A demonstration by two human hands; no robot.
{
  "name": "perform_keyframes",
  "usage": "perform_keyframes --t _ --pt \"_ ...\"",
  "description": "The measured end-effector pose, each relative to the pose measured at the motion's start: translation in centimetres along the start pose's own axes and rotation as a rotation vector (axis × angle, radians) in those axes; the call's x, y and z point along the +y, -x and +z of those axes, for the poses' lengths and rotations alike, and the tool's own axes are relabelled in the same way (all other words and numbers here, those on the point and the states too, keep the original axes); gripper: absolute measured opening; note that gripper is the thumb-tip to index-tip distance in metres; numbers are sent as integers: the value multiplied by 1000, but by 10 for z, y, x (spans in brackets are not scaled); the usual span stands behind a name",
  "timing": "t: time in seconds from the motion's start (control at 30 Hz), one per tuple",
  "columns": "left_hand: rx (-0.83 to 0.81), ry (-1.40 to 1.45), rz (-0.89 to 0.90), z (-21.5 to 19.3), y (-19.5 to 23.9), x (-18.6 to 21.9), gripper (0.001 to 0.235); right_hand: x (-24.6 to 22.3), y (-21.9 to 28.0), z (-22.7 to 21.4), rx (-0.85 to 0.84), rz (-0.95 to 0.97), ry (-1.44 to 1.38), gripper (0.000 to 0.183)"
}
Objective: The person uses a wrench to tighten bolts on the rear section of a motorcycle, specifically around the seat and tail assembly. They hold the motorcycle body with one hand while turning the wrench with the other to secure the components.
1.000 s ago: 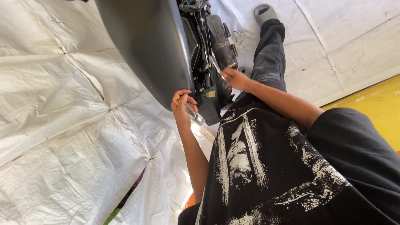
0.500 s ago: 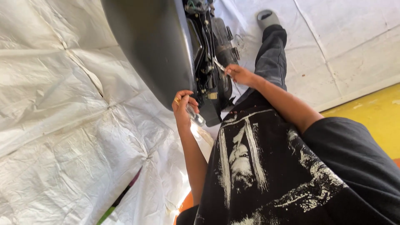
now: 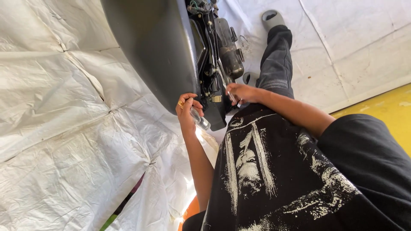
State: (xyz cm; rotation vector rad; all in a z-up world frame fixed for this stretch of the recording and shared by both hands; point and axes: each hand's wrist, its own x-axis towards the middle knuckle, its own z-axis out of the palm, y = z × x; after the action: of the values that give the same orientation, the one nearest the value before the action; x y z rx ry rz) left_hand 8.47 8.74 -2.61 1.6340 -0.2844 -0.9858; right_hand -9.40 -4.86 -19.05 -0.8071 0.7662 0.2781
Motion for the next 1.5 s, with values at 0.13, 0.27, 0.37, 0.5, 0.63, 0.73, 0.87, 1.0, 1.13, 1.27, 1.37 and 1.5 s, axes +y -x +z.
perform_keyframes --t 0.13,0.27,0.37,0.5,0.63,0.73,0.87,1.0,1.13,1.27,1.37,1.5 --pt "15 -7 -16 1 2 3 21 6 -33 0 59 104 -111 23" --pt "6 -31 -10 1 1 4 22 -7 -16 19 16 151 -212 20" --pt "9 5 -40 -3 3 -1 22 5 3 38 -58 278 -292 17" --pt "3 3 -29 -2 3 2 21 5 -6 23 -34 244 -352 17" --pt "11 7 -23 -1 1 3 21 -18 24 38 -42 240 -423 14" --pt "15 11 -22 1 -2 1 22 -40 20 31 15 223 -435 19" --pt "31 6 -29 3 -1 6 22 -43 -1 28 64 171 -487 19" --pt "58 37 -40 5 -3 9 23 -59 5 24 54 211 -433 20" --pt "128 45 -45 10 0 2 23 -73 -27 -2 70 201 -421 22" --pt "155 21 -54 7 0 -2 22 -72 -26 1 63 260 -426 21" --pt "212 42 -64 17 2 7 21 -88 -36 -17 32 284 -380 17" --pt "244 69 -93 24 -2 16 20 -104 -74 -48 56 285 -388 16"
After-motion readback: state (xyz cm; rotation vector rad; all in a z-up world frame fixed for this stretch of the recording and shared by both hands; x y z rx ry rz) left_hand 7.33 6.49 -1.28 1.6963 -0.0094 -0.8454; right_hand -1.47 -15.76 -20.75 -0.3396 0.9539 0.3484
